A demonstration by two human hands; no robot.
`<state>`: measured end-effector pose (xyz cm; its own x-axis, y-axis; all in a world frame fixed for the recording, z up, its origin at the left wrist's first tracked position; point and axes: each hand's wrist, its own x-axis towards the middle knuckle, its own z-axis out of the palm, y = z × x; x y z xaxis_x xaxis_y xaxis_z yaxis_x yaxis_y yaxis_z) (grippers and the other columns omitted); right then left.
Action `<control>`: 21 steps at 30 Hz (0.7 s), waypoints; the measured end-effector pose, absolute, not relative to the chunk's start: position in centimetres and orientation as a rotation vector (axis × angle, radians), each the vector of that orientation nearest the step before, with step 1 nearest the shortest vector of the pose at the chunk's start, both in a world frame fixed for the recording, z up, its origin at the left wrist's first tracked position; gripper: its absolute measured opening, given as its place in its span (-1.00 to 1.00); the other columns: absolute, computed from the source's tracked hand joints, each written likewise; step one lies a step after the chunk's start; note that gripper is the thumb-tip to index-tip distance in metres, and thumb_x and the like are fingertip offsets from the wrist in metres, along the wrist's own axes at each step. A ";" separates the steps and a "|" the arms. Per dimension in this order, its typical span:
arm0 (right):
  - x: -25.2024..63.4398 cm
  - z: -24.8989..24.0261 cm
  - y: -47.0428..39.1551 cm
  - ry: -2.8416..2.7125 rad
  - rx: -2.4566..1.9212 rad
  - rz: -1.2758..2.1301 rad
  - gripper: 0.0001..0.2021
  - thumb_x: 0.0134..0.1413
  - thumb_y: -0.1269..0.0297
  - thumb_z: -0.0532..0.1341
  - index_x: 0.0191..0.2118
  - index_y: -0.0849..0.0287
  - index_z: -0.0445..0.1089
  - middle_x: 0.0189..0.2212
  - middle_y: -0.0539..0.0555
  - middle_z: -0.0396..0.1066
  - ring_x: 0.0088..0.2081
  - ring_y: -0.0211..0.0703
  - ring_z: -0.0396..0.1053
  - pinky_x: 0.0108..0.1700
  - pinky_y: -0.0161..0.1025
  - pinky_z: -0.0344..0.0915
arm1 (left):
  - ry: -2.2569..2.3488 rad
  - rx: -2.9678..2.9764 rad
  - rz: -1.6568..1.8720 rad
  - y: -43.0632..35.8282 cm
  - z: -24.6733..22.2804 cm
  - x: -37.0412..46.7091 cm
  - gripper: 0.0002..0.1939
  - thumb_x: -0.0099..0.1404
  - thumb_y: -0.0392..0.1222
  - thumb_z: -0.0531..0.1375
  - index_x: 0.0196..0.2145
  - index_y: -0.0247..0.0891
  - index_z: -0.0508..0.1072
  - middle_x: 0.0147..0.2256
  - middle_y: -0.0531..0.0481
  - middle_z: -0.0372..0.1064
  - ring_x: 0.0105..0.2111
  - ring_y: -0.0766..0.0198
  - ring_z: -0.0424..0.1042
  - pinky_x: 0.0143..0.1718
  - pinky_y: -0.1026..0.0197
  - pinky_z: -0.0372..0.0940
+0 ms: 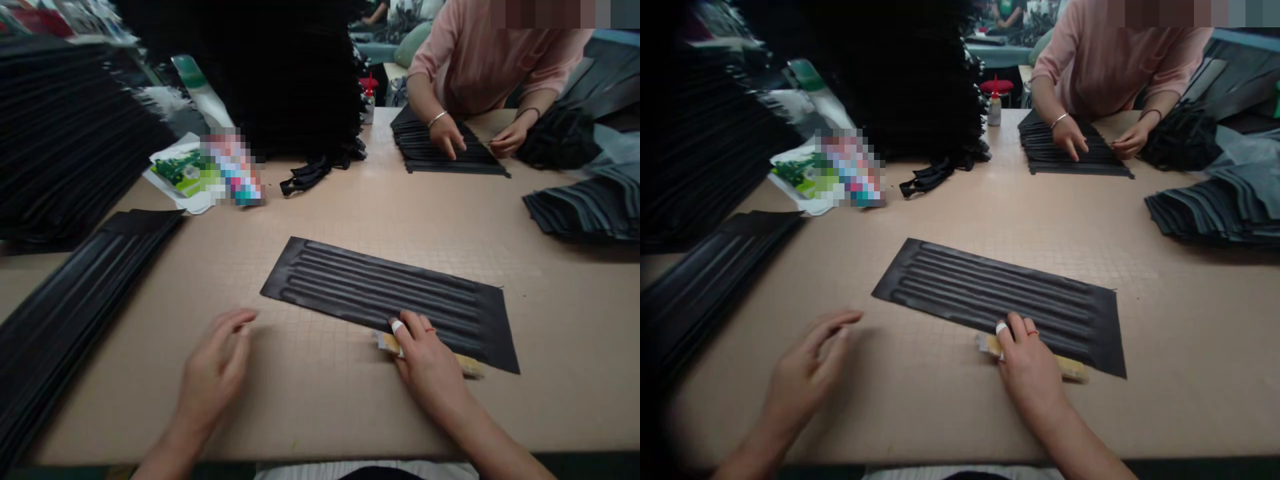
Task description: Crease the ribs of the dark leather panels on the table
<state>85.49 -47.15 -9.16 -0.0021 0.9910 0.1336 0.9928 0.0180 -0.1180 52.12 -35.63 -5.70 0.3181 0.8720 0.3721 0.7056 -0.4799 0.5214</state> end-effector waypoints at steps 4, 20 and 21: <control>85.0 -9.4 -53.4 -2.168 -1.977 0.046 -0.35 -0.20 0.66 0.15 0.12 0.21 0.33 0.09 0.22 0.36 0.00 0.14 0.33 -0.11 -0.04 0.51 | 0.951 2.588 0.659 -33.6 -7.8 59.9 -0.66 0.52 -0.23 0.02 0.17 -0.20 0.40 0.24 -0.13 0.35 0.27 0.12 0.32 0.28 -0.06 0.29; 90.1 -7.2 -41.0 -2.042 -1.939 -0.148 -0.51 0.32 0.11 0.26 0.25 0.22 0.29 0.18 0.29 0.32 0.17 0.26 0.25 0.15 0.21 0.26 | 1.120 2.839 0.237 -39.8 -8.2 57.1 -0.45 0.48 -0.22 0.08 0.38 -0.28 0.16 0.38 -0.17 0.16 0.39 0.00 0.14 0.37 -0.21 0.12; 89.1 -7.2 -42.0 -2.045 -1.859 -0.108 -0.59 0.35 0.19 0.23 0.23 0.21 0.31 0.16 0.25 0.34 0.15 0.19 0.26 0.17 0.16 0.25 | 1.118 2.818 0.290 -40.2 -8.0 58.2 -0.47 0.47 -0.26 0.09 0.36 -0.33 0.20 0.36 -0.20 0.18 0.38 0.01 0.14 0.37 -0.19 0.15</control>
<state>89.07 -41.97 -7.24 -0.0580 0.9450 0.3218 0.9736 0.1249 -0.1912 58.19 -40.20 -7.95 0.7132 0.6868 0.1404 0.6685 -0.7266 0.1585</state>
